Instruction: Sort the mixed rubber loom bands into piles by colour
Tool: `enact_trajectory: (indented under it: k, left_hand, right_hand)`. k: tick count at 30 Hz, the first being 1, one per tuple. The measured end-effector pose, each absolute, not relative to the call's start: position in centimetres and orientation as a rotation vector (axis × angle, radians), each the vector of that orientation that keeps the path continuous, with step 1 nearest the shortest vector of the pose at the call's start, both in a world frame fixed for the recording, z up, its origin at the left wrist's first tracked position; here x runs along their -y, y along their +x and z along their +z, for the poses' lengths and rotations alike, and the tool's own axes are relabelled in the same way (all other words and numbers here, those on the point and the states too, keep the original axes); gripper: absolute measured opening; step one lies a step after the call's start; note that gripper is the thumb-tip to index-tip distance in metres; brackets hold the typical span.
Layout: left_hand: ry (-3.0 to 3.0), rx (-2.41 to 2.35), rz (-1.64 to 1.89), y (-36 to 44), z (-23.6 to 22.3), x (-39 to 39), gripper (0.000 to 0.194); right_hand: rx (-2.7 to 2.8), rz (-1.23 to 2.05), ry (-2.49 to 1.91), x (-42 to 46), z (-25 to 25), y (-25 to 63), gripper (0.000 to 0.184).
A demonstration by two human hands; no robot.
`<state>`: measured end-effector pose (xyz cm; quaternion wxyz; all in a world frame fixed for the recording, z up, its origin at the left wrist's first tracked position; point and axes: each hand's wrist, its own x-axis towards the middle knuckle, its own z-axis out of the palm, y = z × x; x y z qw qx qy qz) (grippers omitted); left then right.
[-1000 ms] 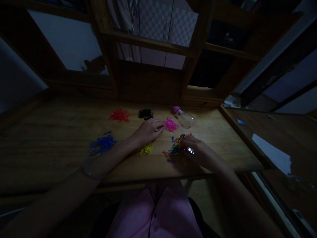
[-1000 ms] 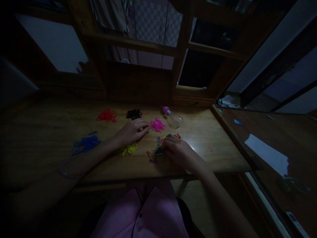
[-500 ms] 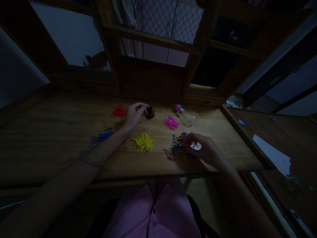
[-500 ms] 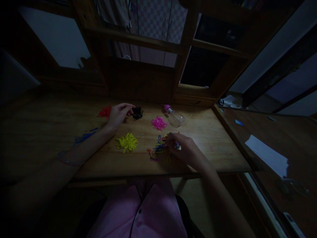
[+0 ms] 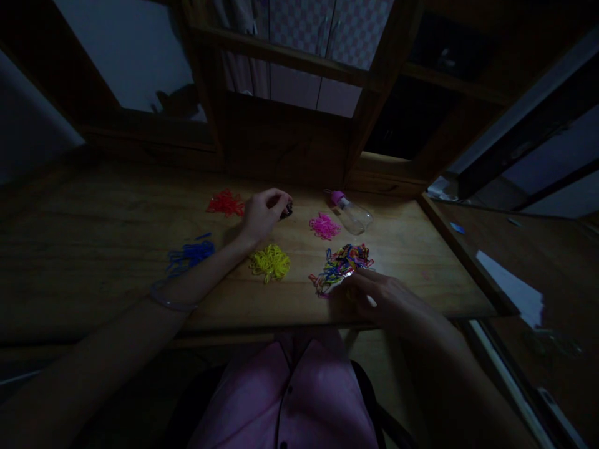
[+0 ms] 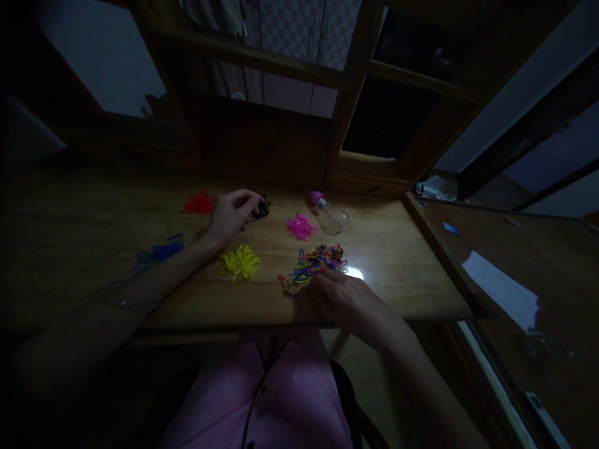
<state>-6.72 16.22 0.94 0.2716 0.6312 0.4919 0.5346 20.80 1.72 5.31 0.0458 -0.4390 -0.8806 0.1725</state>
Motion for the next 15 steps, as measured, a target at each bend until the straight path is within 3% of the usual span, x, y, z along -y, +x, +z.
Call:
enact_trajectory:
  k: [15]
  left_hand:
    - [1.685,-1.329,1.436,-6.31,1.12,-15.89,0.02]
  right_hand:
    - [2.749,0.496,-1.306,-2.71,5.38,20.55,0.017]
